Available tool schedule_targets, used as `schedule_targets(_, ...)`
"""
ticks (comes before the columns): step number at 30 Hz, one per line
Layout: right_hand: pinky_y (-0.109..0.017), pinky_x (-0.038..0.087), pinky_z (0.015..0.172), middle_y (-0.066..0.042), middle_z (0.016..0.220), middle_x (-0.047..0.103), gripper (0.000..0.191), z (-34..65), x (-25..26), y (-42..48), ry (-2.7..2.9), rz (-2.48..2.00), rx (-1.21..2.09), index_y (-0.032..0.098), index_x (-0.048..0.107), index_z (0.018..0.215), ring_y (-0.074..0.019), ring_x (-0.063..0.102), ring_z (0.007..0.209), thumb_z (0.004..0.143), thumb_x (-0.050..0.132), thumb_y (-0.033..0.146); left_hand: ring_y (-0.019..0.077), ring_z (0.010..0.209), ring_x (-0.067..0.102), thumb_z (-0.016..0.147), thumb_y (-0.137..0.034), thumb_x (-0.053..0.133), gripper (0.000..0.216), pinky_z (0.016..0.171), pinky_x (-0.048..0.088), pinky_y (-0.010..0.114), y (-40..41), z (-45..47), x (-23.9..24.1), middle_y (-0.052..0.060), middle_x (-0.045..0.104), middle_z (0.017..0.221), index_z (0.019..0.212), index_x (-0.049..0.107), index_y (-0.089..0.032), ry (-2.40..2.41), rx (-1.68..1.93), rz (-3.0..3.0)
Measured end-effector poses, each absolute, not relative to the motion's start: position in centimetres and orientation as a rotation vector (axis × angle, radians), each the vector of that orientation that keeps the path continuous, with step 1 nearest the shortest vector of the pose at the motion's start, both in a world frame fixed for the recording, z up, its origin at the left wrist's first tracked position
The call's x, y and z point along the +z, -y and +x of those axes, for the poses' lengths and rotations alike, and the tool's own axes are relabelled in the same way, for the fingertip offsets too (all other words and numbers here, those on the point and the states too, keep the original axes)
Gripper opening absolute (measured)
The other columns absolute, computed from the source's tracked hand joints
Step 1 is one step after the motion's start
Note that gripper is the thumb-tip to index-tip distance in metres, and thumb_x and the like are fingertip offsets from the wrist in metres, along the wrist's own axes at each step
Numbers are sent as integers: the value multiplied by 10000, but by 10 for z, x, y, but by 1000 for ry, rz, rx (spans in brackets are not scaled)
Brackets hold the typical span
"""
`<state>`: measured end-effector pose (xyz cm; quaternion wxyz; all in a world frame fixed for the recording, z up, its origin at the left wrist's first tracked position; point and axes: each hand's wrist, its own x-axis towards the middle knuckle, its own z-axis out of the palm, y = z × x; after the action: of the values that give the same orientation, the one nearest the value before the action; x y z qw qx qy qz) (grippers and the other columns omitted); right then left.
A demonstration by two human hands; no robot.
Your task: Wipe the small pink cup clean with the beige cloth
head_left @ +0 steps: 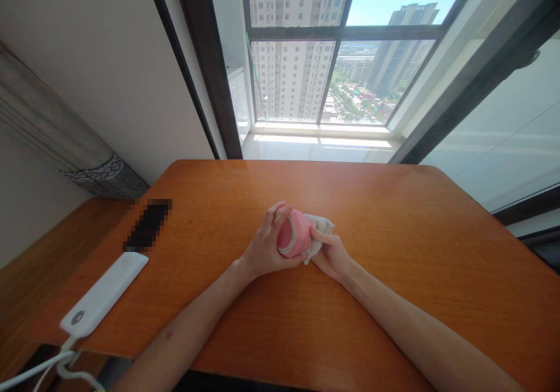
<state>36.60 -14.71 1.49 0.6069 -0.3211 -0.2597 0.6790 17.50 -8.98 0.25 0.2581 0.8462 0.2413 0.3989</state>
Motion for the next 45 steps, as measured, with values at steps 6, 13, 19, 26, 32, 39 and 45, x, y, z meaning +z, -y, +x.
schedule_targets(6,-348,651,659,-84,967,847,412,368,14,146,501,-766,1682,213,834,1013,-264,776,837,738,944,500,457,1540,420,730,-506,936,1178,1255,394,657,91,173,7,208,363,1690,1678,263,-313,-480,1084,2452)
schedule_targets(13,-332,645,642,-66,913,839,355,370,14,147,571,-758,1718,205,830,1043,-233,766,739,792,888,450,440,1478,481,699,-454,941,1106,1224,421,633,87,174,-1,201,430,1606,1615,342,-294,-480,1215,2308)
schedule_targets(19,-304,617,640,-39,843,827,278,372,13,150,716,-733,1715,198,837,1015,-204,747,679,752,861,286,387,1384,542,758,-495,888,913,1134,495,510,85,173,0,172,516,1515,1523,452,-251,-556,1163,1950)
schedule_targets(26,-277,454,467,-17,552,650,307,367,-3,151,1192,-757,1493,176,708,712,-169,580,460,891,782,414,274,1138,644,843,-615,789,805,933,525,341,91,175,-2,124,659,1334,1474,472,-228,-563,995,1577)
schedule_targets(32,-345,532,777,-70,842,707,399,376,13,152,1605,-720,1126,208,710,729,-215,620,808,1001,712,500,281,1130,643,850,-657,742,747,992,497,378,93,177,4,102,679,1286,1407,529,-207,-513,1006,1429)
schedule_targets(39,-452,529,987,-98,1010,739,187,384,8,154,2296,-647,233,234,750,1047,-260,653,1081,1089,568,222,340,1188,683,857,-621,735,690,1046,509,451,91,177,9,126,729,1302,1363,559,-187,-428,840,1328)
schedule_targets(45,-427,532,876,-111,959,698,243,377,4,154,2216,-615,173,216,706,1014,-268,635,1000,1109,482,202,356,1269,680,951,-639,637,649,1122,500,503,92,178,6,138,717,1372,1426,555,-203,-386,831,1264)
